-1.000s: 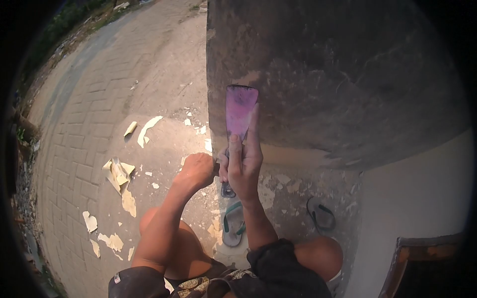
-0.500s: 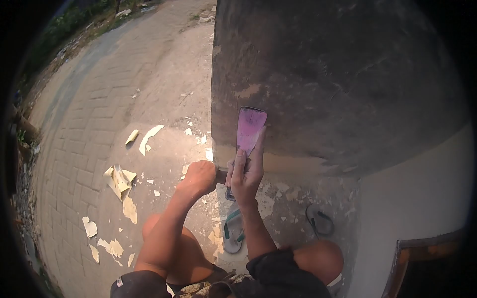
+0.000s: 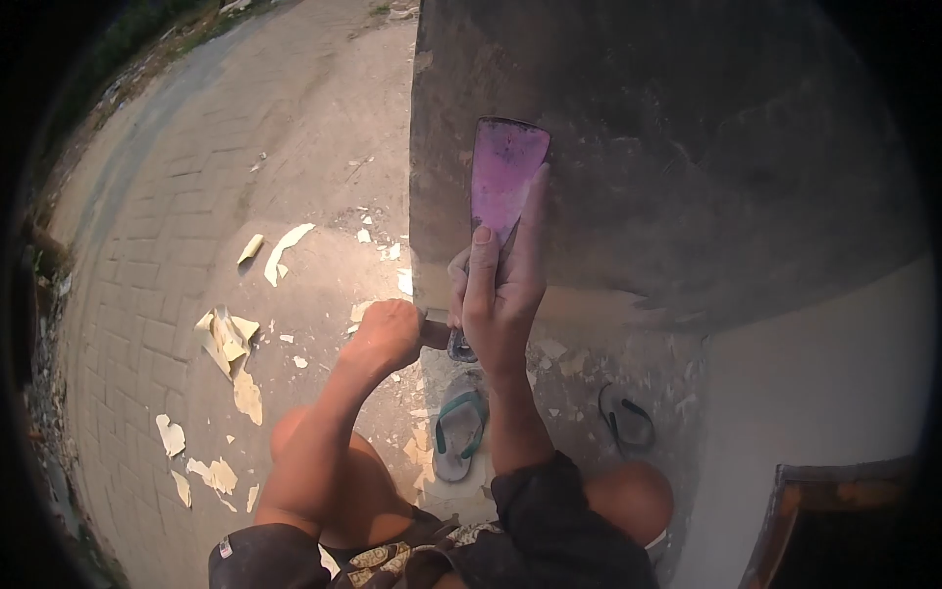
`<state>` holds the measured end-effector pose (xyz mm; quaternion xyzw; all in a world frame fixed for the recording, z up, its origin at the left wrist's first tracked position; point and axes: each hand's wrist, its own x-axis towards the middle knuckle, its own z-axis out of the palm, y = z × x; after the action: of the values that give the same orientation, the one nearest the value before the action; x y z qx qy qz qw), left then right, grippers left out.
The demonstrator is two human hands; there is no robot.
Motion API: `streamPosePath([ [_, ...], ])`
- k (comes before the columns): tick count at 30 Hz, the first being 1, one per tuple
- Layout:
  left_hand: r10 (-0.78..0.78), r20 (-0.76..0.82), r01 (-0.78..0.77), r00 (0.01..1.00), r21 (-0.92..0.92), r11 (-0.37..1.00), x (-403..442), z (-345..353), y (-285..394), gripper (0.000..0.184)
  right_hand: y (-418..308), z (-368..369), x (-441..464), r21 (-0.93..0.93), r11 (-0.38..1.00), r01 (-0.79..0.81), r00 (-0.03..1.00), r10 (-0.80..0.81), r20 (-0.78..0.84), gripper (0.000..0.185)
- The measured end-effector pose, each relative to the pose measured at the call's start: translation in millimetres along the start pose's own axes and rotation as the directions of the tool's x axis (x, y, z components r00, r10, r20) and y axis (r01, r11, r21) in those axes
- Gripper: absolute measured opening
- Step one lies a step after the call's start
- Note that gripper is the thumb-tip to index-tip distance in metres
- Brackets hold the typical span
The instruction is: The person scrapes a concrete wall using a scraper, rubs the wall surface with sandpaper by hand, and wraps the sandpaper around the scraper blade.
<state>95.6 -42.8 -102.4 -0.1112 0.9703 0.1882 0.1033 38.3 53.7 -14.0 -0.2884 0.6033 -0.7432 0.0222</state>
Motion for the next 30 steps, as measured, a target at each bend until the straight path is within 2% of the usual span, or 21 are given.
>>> streamPosePath([
  [3, 0.01, 0.013, -0.01, 1.0, -0.003, 1.0, 0, -1, 2, 0.011, 10, -10, -10, -0.01, 1.0, 0.013, 1.0, -0.013, 0.0, 0.055],
  [6, 0.024, -0.009, -0.024, 1.0, 0.035, 0.999, 2, 2, -1, 0.01, 15, -8, -19, -0.038, 0.998, -0.059, 0.996, 0.056, -0.073, 0.055],
  [12, 0.012, 0.019, -0.013, 1.0, 0.036, 0.999, 1, 0, 2, 0.01, 13, -12, -16, -0.019, 0.998, -0.053, 0.997, 0.052, -0.051, 0.056],
  [18, 0.017, 0.032, -0.018, 0.999, 0.025, 1.0, -4, 6, 10, 0.012, -9, -7, 1, -0.023, 1.0, 0.005, 1.0, -0.005, 0.003, 0.056],
  [20, 0.036, 0.019, -0.037, 0.999, 0.029, 0.999, -2, 5, 7, 0.013, 9, -13, -6, -0.052, 0.998, 0.022, 1.0, -0.023, -0.021, 0.055],
  [21, 0.026, 0.027, -0.029, 0.999, 0.105, 0.994, -1, 5, 8, 0.012, 20, -18, -13, -0.075, 0.997, 0.032, 0.999, -0.035, -0.034, 0.055],
  [22, 0.031, -0.02, -0.029, 0.999, 0.101, 0.994, -2, 5, 8, 0.012, 25, -19, -19, -0.1, 0.995, 0.032, 0.998, -0.037, -0.049, 0.055],
  [23, 0.027, 0.002, -0.027, 1.0, 0.083, 0.996, -3, 1, 6, 0.013, 19, -14, -20, -0.095, 0.995, 0.002, 0.997, -0.009, -0.076, 0.055],
  [26, 0.012, 0.036, -0.013, 0.999, 0.039, 0.999, -6, -3, 5, 0.015, 20, -15, -16, -0.058, 0.997, 0.047, 0.998, -0.049, -0.042, 0.055],
  [30, 0.016, 0.049, -0.017, 0.999, 0.035, 0.999, -2, 0, 6, 0.014, 7, -12, -17, -0.067, 0.998, -0.008, 0.999, 0.005, -0.052, 0.055],
])
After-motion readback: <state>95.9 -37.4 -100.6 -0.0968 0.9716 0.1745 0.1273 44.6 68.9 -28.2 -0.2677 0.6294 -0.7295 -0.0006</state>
